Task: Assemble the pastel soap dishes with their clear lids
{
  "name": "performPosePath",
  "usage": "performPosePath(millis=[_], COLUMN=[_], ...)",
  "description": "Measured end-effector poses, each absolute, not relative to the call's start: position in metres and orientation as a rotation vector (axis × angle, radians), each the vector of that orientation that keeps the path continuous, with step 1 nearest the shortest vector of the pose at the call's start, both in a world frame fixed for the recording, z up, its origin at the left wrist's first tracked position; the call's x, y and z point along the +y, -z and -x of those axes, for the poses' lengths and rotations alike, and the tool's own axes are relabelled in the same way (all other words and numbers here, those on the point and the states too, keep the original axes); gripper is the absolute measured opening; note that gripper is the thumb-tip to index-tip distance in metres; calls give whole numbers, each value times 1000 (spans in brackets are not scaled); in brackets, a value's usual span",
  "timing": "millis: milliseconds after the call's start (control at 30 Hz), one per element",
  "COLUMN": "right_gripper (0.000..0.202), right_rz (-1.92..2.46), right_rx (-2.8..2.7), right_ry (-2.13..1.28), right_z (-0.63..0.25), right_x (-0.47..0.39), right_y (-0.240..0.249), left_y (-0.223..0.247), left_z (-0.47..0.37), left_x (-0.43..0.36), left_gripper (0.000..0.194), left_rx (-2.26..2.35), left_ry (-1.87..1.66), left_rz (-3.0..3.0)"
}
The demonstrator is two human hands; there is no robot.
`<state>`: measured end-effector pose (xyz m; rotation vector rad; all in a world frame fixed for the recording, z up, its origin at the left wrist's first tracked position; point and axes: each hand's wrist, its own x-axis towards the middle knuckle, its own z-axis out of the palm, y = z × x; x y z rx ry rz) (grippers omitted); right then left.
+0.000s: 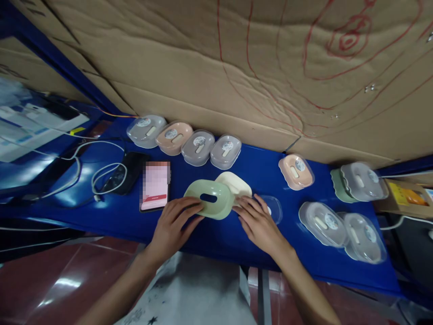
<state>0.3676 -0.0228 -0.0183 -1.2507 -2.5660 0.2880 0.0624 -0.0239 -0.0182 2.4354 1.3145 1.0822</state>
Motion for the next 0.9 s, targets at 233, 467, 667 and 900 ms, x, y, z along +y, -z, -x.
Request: performPosePath(millis=[233,467,667,900], right_gripper=[61,50,47,79], right_rz=[1401,1348,1287,1813], right_rx=[-2304,-2442,-2517,-2253], right_ry=[-66,-38,-84,56], right_z=[-395,-357,-354,-415], right_x=[-21,-24,-27,-47], right_y=[26,30,35,37], left_y=[21,27,32,28], left_z=[-99,-109,-97,-59], left_x=[10,33,20,-13], left_gripper=[21,24,26,27], left_rx=[1275,1095,1048,1257], left_ry=[-883,-638,-563,-644], left_rz=[-2603,-2719,-2727,-2661])
